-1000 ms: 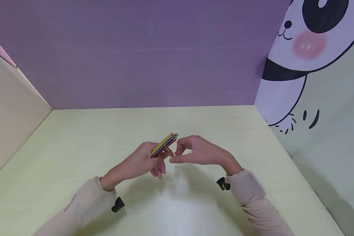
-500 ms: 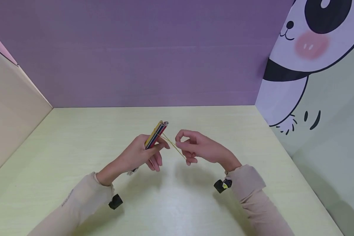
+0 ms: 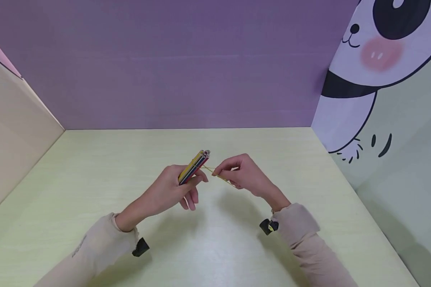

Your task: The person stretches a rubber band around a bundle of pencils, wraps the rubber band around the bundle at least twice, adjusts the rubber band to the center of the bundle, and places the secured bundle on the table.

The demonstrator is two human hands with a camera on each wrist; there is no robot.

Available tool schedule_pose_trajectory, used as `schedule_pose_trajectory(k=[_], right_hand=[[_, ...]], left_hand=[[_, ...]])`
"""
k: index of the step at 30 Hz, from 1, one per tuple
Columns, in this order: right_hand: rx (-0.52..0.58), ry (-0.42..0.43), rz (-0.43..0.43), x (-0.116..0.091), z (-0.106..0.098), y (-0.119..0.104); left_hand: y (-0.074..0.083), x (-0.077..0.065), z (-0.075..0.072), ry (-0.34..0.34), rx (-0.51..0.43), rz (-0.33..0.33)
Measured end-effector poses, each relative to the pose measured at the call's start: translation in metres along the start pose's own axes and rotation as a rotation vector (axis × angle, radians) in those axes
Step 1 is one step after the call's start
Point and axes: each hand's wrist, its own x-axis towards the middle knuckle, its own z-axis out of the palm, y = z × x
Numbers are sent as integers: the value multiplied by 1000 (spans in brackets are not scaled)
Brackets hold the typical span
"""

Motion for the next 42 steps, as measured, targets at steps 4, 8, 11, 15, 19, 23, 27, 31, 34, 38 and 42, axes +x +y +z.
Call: schedule_pose_trajectory(k=[4,8,11,15,19,23,27,31,34,38,42], right_hand=[[-205,-129,-5,-2,5,-4],[-271,-201,-3,-4,3,-8],[-331,-203,8,-7,-1,-10],[-440,-173,-23,-13,-2,-15],[-566,-98,-96,-20,3,-25],[-740,-14,-149,-26,15,-36],[-1067,85,-239,-31,36,-41],[-1413,176,-366,-35,61,-40],[-1516,216,-387,-36,73,-36],[-1512,262,-363,-36,74,-34],[-1491,286,-377,-36,73,-34]], left_hand=[[0,-1,-1,-7,33,17],[-5,0,0,17,266,62],[-11,-1,4,49,661,144],[-16,-2,12,107,1023,214],[-18,-2,17,153,1099,213],[-20,-3,20,179,1136,206],[-25,-3,20,217,1176,186],[-31,-2,18,255,1191,164],[-33,-1,15,269,1171,154],[-32,2,10,283,1144,123],[-29,5,5,265,1099,74]])
